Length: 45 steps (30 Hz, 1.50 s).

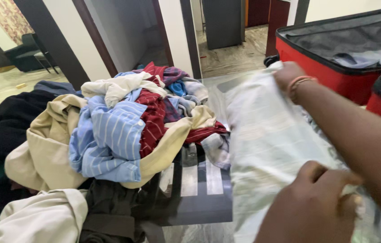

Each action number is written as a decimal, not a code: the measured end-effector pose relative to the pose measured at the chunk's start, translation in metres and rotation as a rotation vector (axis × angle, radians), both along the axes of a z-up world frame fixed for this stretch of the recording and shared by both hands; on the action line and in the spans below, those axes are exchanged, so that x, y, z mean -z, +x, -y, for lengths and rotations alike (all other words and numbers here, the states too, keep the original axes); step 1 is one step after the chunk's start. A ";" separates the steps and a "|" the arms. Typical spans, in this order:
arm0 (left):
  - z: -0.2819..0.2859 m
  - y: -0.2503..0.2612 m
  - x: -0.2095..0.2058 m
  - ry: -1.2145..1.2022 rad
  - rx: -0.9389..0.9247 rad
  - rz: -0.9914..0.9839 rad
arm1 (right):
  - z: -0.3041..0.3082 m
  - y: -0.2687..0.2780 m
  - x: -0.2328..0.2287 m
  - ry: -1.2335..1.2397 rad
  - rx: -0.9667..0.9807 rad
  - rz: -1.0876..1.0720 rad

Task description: The person picks up a shirt from a pile on a glass table, spreads it out, folds the sleeves and sides inward, and then rolls or folds it into a compact bundle before placing it into an open suitcase.

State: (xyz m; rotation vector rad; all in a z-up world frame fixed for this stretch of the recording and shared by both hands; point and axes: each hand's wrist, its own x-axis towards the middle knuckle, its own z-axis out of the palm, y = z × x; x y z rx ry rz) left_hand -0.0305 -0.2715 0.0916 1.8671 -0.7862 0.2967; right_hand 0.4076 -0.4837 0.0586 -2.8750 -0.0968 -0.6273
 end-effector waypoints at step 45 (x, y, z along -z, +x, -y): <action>-0.034 0.031 0.189 0.678 -0.154 0.208 | -0.043 -0.164 0.063 -0.076 0.063 -0.436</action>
